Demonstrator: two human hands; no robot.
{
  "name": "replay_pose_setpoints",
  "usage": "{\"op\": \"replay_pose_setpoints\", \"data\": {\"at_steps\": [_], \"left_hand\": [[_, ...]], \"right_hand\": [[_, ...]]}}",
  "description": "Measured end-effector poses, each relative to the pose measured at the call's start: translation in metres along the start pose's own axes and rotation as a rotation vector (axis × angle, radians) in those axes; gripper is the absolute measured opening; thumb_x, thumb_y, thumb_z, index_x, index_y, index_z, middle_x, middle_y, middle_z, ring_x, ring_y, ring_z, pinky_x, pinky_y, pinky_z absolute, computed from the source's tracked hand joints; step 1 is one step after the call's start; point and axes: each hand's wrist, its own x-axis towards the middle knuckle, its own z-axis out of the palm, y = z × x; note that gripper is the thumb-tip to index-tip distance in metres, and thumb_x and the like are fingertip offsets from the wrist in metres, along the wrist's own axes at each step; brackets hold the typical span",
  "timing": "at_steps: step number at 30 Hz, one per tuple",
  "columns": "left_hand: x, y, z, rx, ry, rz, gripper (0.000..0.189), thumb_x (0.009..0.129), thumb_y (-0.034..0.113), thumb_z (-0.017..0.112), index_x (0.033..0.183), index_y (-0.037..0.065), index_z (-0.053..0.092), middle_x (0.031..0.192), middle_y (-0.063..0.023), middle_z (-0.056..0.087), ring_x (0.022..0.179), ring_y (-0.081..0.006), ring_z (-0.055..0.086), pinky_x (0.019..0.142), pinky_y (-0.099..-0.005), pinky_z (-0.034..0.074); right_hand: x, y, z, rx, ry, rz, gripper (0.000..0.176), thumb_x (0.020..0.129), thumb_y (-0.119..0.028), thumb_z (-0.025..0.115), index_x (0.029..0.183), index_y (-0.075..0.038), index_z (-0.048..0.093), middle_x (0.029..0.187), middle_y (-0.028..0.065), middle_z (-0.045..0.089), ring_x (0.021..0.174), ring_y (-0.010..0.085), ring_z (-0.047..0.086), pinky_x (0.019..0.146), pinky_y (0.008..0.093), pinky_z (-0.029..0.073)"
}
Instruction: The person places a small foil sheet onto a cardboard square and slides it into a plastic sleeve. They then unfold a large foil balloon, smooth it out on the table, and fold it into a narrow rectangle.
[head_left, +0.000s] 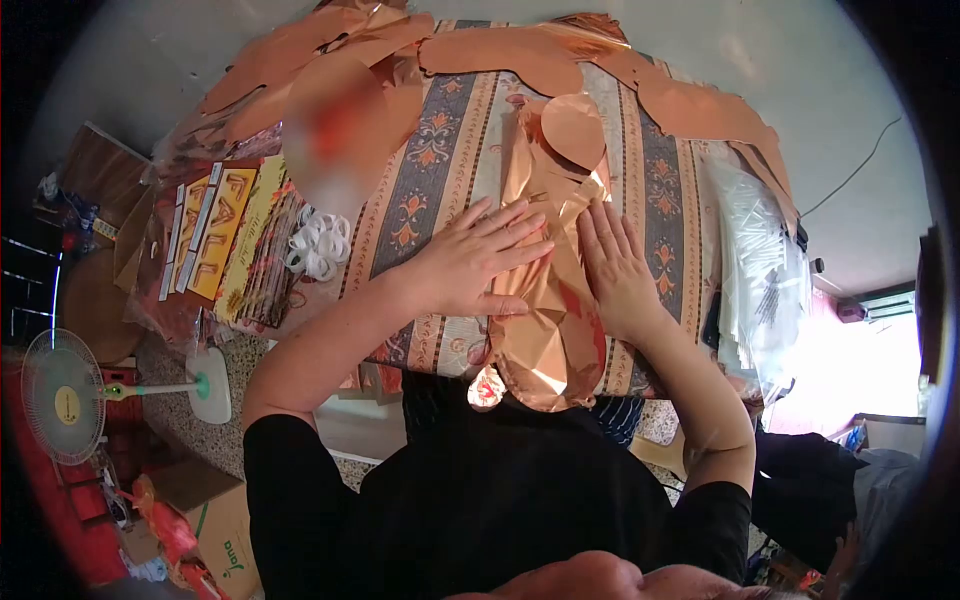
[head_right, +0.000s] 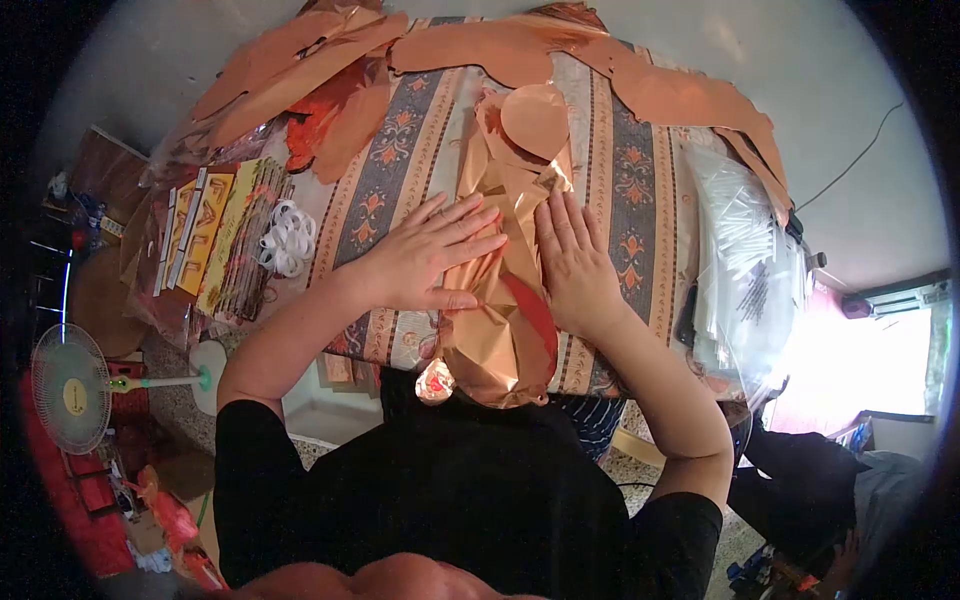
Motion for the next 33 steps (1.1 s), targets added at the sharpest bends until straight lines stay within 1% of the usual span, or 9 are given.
{"op": "replay_pose_setpoints", "data": {"at_steps": [4,6,13,16,18,25,27,28,33], "left_hand": [[0.004,0.001,-0.004,-0.008,0.031,0.02,0.079,0.087,0.062,0.054,0.148,0.015,0.038,0.155,-0.0113,0.031,0.147,-0.0285,0.021,0.118,-0.0503,0.013],[0.008,0.003,-0.004,-0.07,0.023,0.077,0.08,0.087,0.058,0.058,0.147,0.01,0.038,0.155,-0.0115,0.032,0.147,-0.0273,0.021,0.119,-0.0473,0.013],[0.009,0.001,-0.003,-0.103,-0.028,0.089,0.084,0.084,0.056,0.062,0.148,0.01,0.035,0.156,-0.0117,0.028,0.147,-0.0274,0.021,0.12,-0.046,0.014],[0.009,0.002,-0.004,-0.104,-0.036,0.072,0.085,0.083,0.056,0.063,0.149,0.01,0.035,0.156,-0.0113,0.028,0.147,-0.0272,0.021,0.12,-0.0459,0.013],[0.008,0.003,-0.003,-0.091,-0.036,0.072,0.085,0.082,0.056,0.063,0.148,0.01,0.035,0.157,-0.011,0.027,0.147,-0.0271,0.02,0.12,-0.0458,0.013],[0.009,-0.002,-0.003,-0.103,-0.01,0.08,0.082,0.084,0.057,0.06,0.147,0.01,0.038,0.154,-0.0125,0.032,0.146,-0.0272,0.023,0.12,-0.0435,0.015],[0.014,-0.013,-0.001,-0.253,0.116,-0.003,0.077,0.087,0.052,0.059,0.146,0.007,0.038,0.153,-0.0155,0.034,0.144,-0.0298,0.026,0.119,-0.0444,0.017],[0.016,-0.02,-0.001,-0.128,0.168,-0.015,0.072,0.09,0.046,0.059,0.144,0.003,0.039,0.151,-0.0191,0.036,0.143,-0.0319,0.029,0.118,-0.0449,0.02],[0.03,-0.046,-0.002,-0.059,0.158,-0.111,0.07,0.093,0.042,0.057,0.147,0.002,0.035,0.154,-0.0183,0.031,0.144,-0.0326,0.026,0.118,-0.0443,0.018]], "right_hand": [[0.0,0.006,0.005,-0.205,-0.051,-0.016,0.078,0.089,-0.036,0.052,0.146,0.01,0.025,0.153,0.0276,0.026,0.145,0.0387,0.022,0.118,0.0485,0.014],[0.0,0.003,0.003,-0.023,-0.017,0.004,0.077,0.09,-0.037,0.051,0.146,0.01,0.026,0.152,0.0273,0.027,0.145,0.0381,0.021,0.119,0.0477,0.012],[0.001,0.005,0.004,0.002,-0.023,0.03,0.07,0.097,-0.039,0.042,0.146,0.008,0.027,0.153,0.0259,0.025,0.146,0.0365,0.02,0.119,0.0467,0.011],[0.001,0.01,-0.001,0.141,-0.055,0.044,0.071,0.098,-0.044,0.039,0.147,0.007,0.027,0.154,0.0258,0.024,0.146,0.0357,0.019,0.119,0.0459,0.011],[0.002,0.011,-0.005,0.338,-0.106,0.101,0.066,0.099,-0.035,0.041,0.15,0.003,0.023,0.156,0.0233,0.02,0.147,0.036,0.015,0.12,0.0446,0.009],[0.001,-0.002,-0.002,0.093,-0.043,0.08,0.076,0.095,-0.047,0.046,0.148,0.004,0.026,0.155,0.0254,0.022,0.146,0.0378,0.017,0.119,0.046,0.01],[0.001,-0.002,-0.003,0.098,-0.045,0.079,0.078,0.094,-0.049,0.047,0.148,0.004,0.026,0.154,0.0262,0.023,0.146,0.0387,0.018,0.119,0.0469,0.011],[0.001,-0.002,-0.003,0.098,-0.043,0.079,0.078,0.094,-0.049,0.047,0.148,0.004,0.026,0.154,0.0262,0.023,0.146,0.0387,0.018,0.119,0.0469,0.011],[0.001,-0.001,-0.002,0.087,-0.039,0.071,0.076,0.095,-0.048,0.046,0.147,0.005,0.028,0.154,0.0271,0.023,0.145,0.039,0.021,0.118,0.0471,0.012]]}}
